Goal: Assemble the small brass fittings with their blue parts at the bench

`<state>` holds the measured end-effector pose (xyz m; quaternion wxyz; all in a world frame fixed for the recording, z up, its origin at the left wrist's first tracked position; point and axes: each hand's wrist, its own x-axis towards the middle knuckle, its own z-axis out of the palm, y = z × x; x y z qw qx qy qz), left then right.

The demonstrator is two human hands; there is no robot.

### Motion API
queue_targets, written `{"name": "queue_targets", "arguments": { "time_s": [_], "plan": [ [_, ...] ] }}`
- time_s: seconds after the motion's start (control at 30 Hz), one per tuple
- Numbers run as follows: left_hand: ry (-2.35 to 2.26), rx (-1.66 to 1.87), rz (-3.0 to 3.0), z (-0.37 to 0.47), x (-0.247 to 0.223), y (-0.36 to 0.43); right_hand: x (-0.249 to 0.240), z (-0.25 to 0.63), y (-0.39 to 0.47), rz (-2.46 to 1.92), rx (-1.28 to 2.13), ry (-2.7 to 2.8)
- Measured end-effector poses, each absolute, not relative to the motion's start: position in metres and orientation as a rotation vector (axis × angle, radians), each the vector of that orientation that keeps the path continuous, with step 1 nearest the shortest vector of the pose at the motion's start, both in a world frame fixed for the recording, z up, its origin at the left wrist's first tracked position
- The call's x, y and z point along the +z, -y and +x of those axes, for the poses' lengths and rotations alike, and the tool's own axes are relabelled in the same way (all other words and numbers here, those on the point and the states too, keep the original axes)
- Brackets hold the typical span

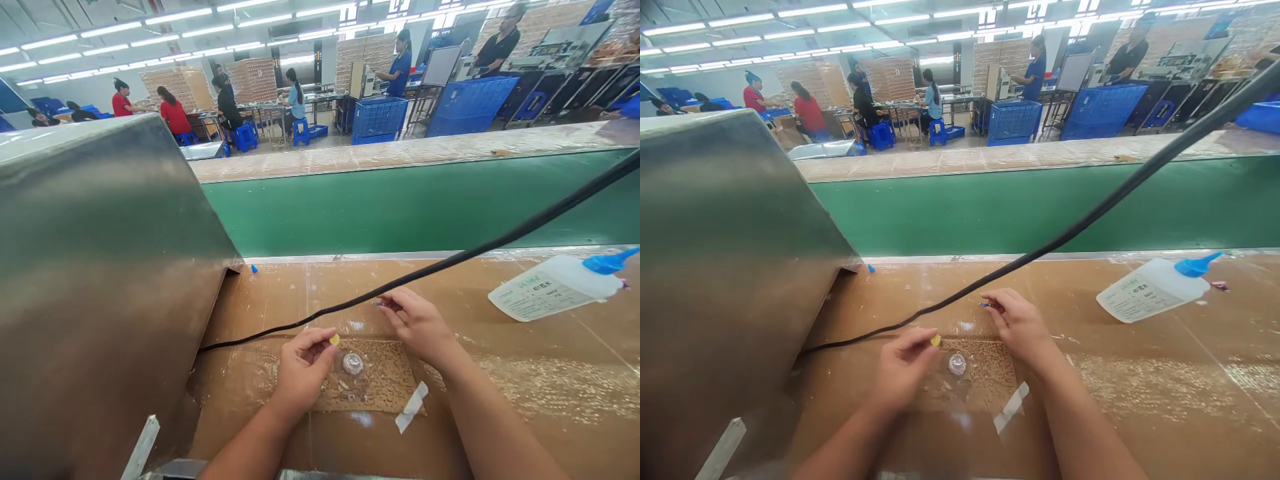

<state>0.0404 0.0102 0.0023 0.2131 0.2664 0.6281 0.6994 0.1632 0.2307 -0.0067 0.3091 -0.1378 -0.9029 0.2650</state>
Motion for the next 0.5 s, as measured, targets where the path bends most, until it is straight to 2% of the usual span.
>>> {"name": "queue_targets", "arguments": {
  "time_s": [0.3, 0.5],
  "plan": [
    [-1.734, 1.945, 0.566, 0.039, -0.001, -0.012, 0.003, 0.159, -0.214, -0.283, 0.693, 2.465],
    [-1.784, 1.895, 0.662, 0.039, -0.004, -0.011, 0.010, 0.162, -0.209, -0.406, 0.910, 2.442]
  ]
}}
